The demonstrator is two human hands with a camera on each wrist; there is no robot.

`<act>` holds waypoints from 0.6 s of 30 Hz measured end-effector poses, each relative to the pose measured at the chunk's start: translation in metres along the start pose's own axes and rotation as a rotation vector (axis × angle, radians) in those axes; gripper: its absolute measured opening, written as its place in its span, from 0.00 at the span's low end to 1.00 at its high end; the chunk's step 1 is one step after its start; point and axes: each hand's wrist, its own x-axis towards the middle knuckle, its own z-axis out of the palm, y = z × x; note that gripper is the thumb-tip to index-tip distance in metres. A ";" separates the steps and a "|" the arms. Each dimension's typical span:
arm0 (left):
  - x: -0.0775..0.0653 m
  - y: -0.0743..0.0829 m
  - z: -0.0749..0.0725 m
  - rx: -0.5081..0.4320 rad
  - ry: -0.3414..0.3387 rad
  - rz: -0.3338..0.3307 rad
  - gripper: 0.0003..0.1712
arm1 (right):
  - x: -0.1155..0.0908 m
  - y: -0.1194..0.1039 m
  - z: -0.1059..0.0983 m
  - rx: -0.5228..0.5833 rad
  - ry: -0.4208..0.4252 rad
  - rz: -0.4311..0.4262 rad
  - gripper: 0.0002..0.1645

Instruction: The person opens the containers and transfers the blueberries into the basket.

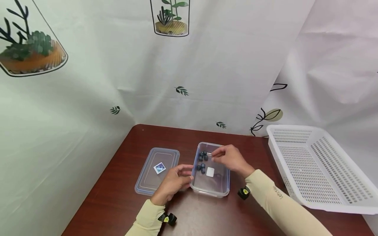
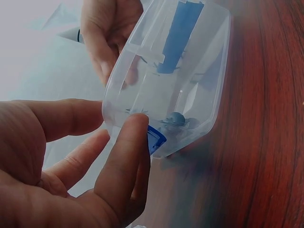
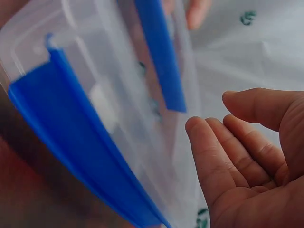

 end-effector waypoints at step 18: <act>-0.001 0.000 -0.002 0.005 -0.005 -0.009 0.26 | 0.009 -0.001 0.054 -0.230 -0.063 -0.113 0.06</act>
